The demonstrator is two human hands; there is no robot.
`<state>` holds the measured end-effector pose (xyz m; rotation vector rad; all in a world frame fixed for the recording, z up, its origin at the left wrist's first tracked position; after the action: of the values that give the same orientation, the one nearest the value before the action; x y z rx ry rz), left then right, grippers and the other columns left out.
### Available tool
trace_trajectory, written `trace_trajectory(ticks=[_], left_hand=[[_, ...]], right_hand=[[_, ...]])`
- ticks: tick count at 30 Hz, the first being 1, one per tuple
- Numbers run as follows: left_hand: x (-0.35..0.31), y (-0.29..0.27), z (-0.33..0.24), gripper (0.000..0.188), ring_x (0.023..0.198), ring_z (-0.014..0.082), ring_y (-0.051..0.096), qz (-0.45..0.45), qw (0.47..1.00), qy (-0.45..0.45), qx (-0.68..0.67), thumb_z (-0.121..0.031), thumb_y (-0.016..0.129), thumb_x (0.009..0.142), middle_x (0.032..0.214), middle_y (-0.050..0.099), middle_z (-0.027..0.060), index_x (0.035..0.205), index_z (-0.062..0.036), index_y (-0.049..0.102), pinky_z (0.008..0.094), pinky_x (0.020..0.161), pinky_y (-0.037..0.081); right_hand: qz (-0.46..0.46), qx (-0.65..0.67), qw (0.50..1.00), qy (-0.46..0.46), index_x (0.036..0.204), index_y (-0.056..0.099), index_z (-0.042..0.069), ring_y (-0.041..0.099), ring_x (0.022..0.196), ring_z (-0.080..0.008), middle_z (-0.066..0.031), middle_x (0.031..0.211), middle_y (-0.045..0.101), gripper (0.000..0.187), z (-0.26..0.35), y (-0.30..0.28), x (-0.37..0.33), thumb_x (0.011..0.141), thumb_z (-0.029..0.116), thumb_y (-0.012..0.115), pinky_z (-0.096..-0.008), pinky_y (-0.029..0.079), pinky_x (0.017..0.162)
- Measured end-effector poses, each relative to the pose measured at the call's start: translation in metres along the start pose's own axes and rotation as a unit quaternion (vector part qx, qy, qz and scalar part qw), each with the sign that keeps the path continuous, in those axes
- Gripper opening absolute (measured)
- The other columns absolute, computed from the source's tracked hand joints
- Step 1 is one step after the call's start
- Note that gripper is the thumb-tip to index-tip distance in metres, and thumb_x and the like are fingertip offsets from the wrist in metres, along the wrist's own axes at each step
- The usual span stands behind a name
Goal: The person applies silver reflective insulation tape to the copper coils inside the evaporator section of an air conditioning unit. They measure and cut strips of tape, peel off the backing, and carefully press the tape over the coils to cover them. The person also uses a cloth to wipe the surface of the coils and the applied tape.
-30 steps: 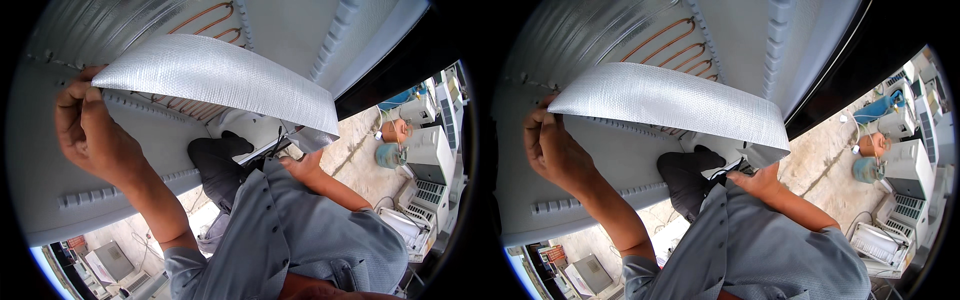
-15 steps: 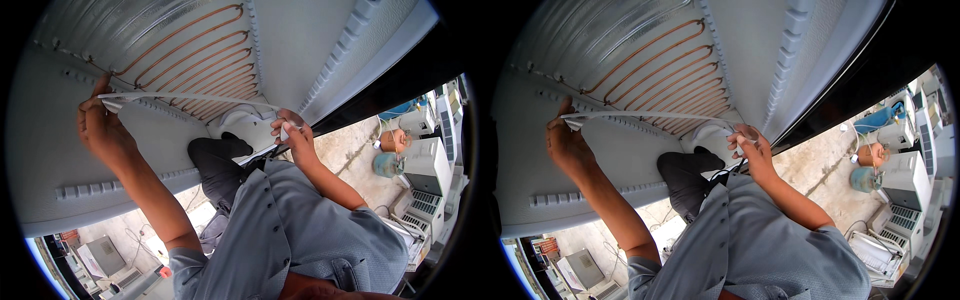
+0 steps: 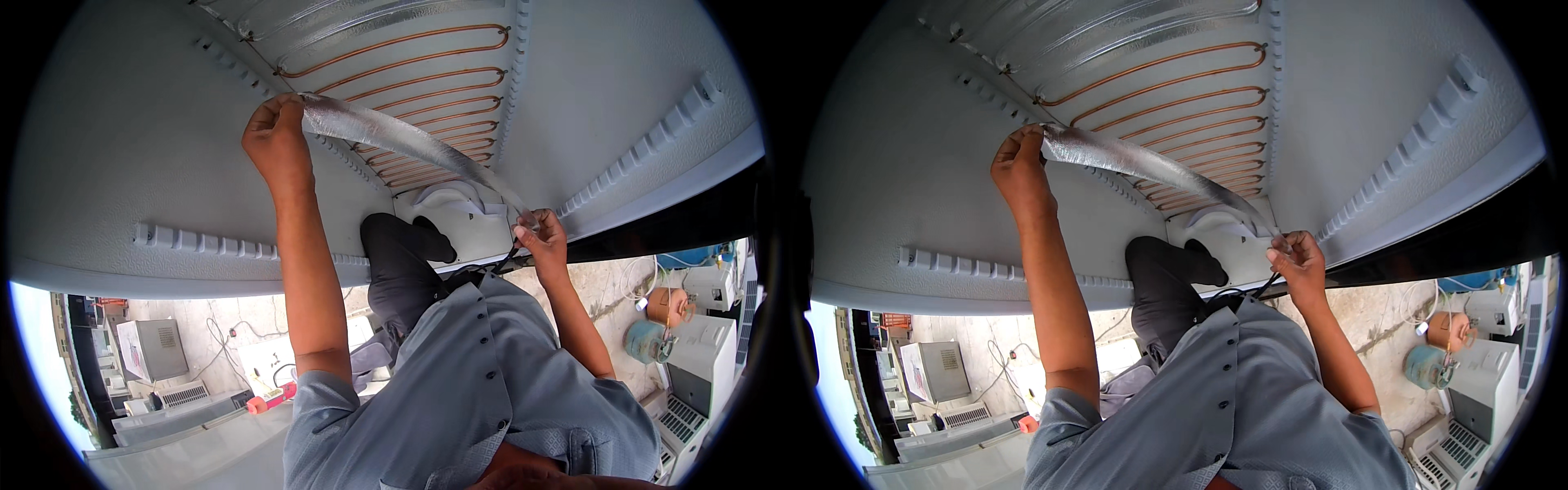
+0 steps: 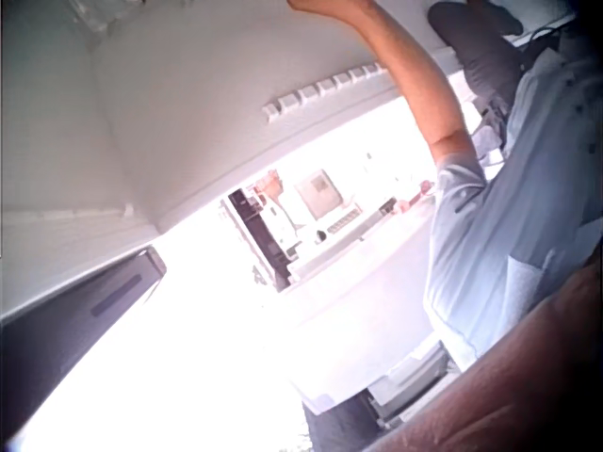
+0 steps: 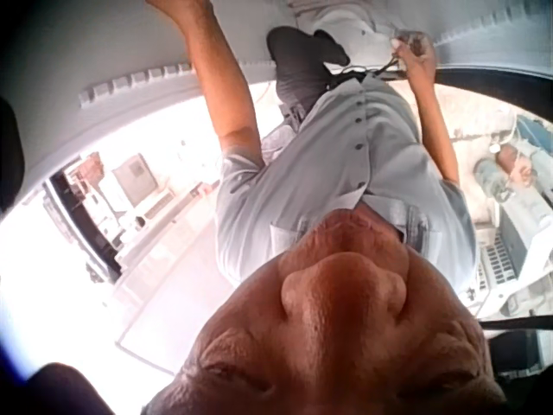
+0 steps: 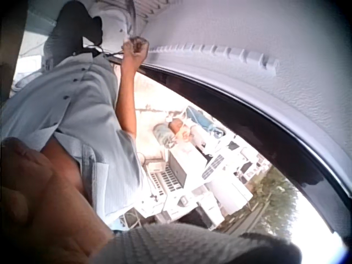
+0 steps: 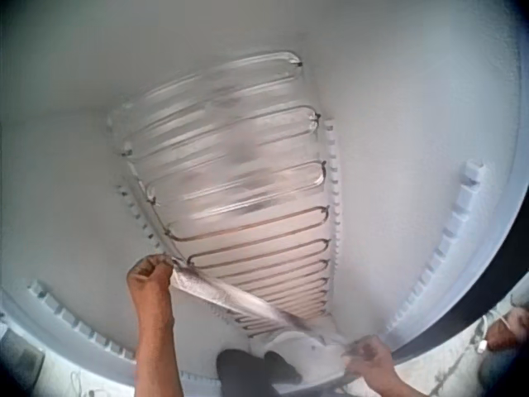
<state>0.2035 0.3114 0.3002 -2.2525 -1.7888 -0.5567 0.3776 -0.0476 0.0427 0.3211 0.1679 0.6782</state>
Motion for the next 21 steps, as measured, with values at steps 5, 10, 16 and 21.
trace_trajectory(ticks=[5, 10, 16, 21], left_hand=[[0.000, -0.007, 0.007, 0.020, 0.079, 0.0104, 0.063, 0.011, 0.999, -0.014, 0.039, -0.003, 0.066, 0.086, 0.089, 0.071, 0.0060, 0.102, 0.0057, 0.074, 0.0221, 0.077, 0.048], [-0.008, -0.001, -0.009, 0.021, 0.085, 0.0107, 0.065, 0.004, 0.995, 0.014, 0.097, 0.000, 0.072, 0.084, 0.094, 0.074, 0.0066, 0.105, 0.0029, 0.076, 0.0242, 0.081, 0.050], [-0.007, -0.004, -0.034, 0.028, 0.096, 0.0158, 0.069, -0.006, 0.991, 0.034, 0.127, 0.001, 0.073, 0.085, 0.104, 0.074, 0.0106, 0.113, 0.0039, 0.071, 0.0276, 0.091, 0.053], [0.003, -0.009, -0.038, 0.031, 0.096, 0.0148, 0.069, -0.007, 0.988, 0.074, 0.135, -0.001, 0.074, 0.087, 0.104, 0.074, 0.0116, 0.118, 0.0030, 0.070, 0.0273, 0.090, 0.053]], right_hand=[[0.060, 0.013, 0.991, 0.116, 0.121, 0.061, 0.003, 0.069, 0.103, -0.0184, -0.0099, 0.116, 0.070, 0.036, -0.009, -0.004, 0.009, 0.091, 0.015, 0.077, -0.0296, 0.060, 0.075], [0.162, 0.195, 0.939, 0.230, 0.139, 0.055, 0.002, 0.069, 0.104, -0.0239, -0.0136, 0.124, 0.066, 0.052, -0.026, 0.006, 0.011, 0.097, 0.029, 0.069, -0.0356, 0.060, 0.077], [0.204, 0.332, 0.877, 0.281, 0.148, 0.048, 0.007, 0.065, 0.107, -0.0250, -0.0153, 0.131, 0.062, 0.064, -0.050, 0.020, 0.022, 0.098, 0.045, 0.061, -0.0362, 0.052, 0.074], [0.257, 0.353, 0.857, 0.273, 0.146, 0.048, 0.009, 0.064, 0.107, -0.0255, -0.0141, 0.129, 0.062, 0.075, -0.046, 0.037, 0.040, 0.096, 0.065, 0.052, -0.0349, 0.051, 0.073]])
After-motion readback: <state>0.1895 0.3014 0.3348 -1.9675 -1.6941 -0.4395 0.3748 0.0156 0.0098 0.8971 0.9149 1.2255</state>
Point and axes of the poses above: each hand's wrist, its own x-axis towards the middle knuckle, its own y-axis out of the palm, z = x × y, the point moved 7 cm from there along x, towards the middle knuckle
